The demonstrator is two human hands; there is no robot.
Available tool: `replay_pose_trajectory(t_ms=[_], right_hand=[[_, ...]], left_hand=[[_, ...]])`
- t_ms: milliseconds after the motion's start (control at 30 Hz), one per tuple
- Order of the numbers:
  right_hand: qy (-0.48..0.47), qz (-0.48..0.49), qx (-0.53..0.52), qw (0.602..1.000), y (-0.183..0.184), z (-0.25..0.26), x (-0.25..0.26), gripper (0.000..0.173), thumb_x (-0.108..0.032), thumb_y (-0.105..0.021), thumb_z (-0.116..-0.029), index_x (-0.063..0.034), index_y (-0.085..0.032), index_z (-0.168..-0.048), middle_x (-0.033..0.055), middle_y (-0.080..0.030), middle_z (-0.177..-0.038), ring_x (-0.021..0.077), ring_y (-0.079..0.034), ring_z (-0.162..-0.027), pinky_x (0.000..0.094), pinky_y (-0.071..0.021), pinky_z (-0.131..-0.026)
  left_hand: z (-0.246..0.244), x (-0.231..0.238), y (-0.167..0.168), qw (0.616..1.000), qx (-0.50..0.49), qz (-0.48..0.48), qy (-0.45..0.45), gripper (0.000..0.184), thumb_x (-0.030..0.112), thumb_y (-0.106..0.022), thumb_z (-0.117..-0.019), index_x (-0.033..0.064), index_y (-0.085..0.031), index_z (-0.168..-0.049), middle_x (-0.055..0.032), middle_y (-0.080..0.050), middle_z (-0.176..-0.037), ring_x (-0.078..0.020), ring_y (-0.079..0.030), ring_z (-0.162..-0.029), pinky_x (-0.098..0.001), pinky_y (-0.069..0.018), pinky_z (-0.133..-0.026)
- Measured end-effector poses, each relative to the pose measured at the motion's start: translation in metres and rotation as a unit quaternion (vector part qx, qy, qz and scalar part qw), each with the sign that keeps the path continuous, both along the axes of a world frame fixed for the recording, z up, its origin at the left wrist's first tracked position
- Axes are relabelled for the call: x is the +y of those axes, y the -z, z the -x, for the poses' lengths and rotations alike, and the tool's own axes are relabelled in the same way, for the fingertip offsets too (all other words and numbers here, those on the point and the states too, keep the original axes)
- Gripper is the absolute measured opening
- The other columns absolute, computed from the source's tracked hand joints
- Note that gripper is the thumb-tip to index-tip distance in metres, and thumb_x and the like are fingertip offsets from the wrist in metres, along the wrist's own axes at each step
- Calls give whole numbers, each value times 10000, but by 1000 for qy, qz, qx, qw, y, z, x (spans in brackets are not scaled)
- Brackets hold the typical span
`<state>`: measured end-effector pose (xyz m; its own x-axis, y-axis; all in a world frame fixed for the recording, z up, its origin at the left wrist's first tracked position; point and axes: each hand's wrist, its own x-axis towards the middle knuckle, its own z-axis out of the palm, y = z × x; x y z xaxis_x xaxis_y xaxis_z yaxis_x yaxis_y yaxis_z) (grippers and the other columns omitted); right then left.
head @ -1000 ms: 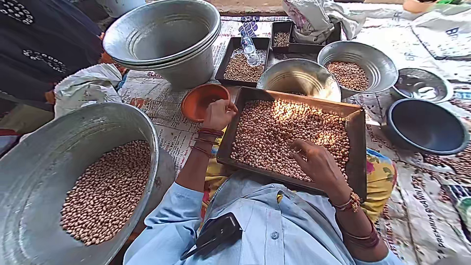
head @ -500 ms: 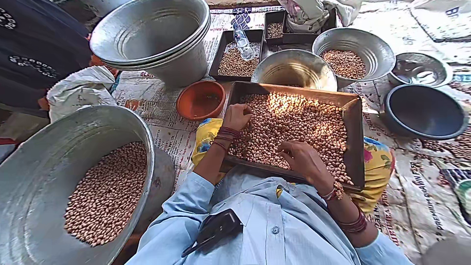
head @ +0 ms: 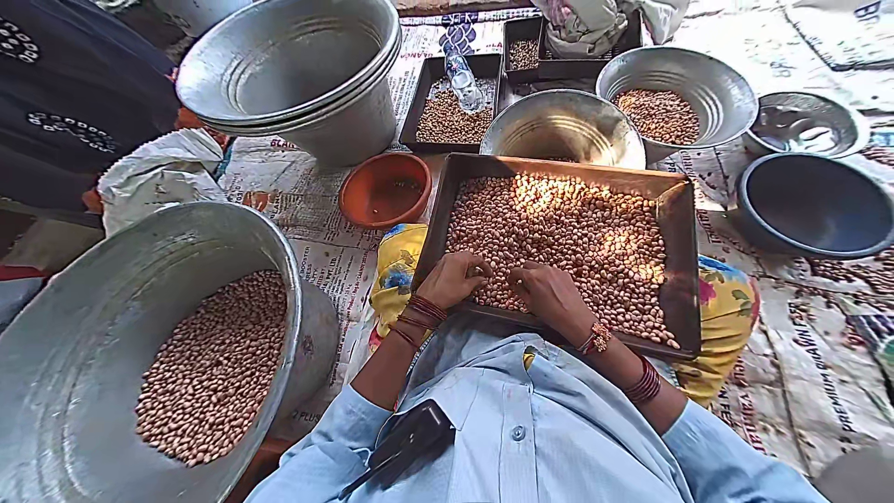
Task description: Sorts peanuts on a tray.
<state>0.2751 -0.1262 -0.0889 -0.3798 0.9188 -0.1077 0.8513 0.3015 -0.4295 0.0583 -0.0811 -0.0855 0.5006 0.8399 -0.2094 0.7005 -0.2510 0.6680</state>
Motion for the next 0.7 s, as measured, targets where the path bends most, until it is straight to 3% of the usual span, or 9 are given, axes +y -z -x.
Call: replay_pose_trajectory(t_ms=[133, 233, 333, 400, 500, 600, 700], right_hand=[[-2, 13, -17, 1000, -3, 2, -2, 220, -166, -573, -1004, -61, -724, -1124, 194, -714, -1060, 391, -705, -961, 561, -535, -771], [-6, 1, -14, 1000, 1, 2, -1, 219, -185, -581, -995, -62, -718, -1113, 197, -713, -1026, 397, -707, -919, 570, -530, -732], [-2, 16, -20, 1000, 3, 3, 0, 265, -235, -578, -967, -63, -699, -1128, 189, -710, -1042, 388, -703, -921, 574, -514, -719], [15, 16, -17, 1000, -2, 3, 0, 306, -272, -574, -959, -46, -686, -1133, 188, -701, -1055, 383, -698, -932, 569, -509, -728], [30, -48, 25, 998, -19, 3, -5, 311, -289, -586, -947, -33, -688, -1092, 174, -696, -970, 359, -698, -832, 533, -511, -660], [25, -78, 70, 994, -36, 1, -13, 281, -250, -592, -967, -55, -679, -1149, 163, -700, -970, 352, -701, -801, 522, -522, -634], [51, -142, 96, 984, -32, -13, -17, 277, -246, -627, -962, -78, -704, -1167, 139, -724, -925, 333, -712, -748, 515, -542, -604]], left_hand=[[0, 4, 1, 1000, 3, 2, 7, 187, 200, -688, -979, 36, -750, -1045, -105, -708, -944, -178, -635, -838, -378, -519, -848], [10, 12, -5, 994, -92, 38, -45, 159, 174, -706, -967, 29, -734, -1026, -16, -690, -843, -43, -585, -710, -250, -501, -722], [19, 24, -13, 969, -187, 102, -127, 93, 76, -598, -1018, -5, -627, -1052, -12, -598, -752, -29, -512, -551, -180, -449, -542], [13, 26, -17, 979, -144, 109, -99, 136, 66, -570, -1019, -11, -626, -1117, -29, -620, -834, -35, -514, -599, -197, -444, -576], [-9, 16, -11, 987, -87, 129, 40, 245, 104, -667, -966, -36, -647, -1166, -105, -677, -999, -105, -611, -803, -303, -528, -777], [-34, 1, -5, 972, -112, 181, 100, 200, 59, -720, -910, -36, -668, -1078, -26, -670, -886, -22, -602, -769, -237, -524, -768], [-32, 8, -18, 977, -74, 174, 96, 147, 40, -677, -949, -35, -692, -1074, -52, -697, -926, -36, -614, -757, -238, -531, -749]])
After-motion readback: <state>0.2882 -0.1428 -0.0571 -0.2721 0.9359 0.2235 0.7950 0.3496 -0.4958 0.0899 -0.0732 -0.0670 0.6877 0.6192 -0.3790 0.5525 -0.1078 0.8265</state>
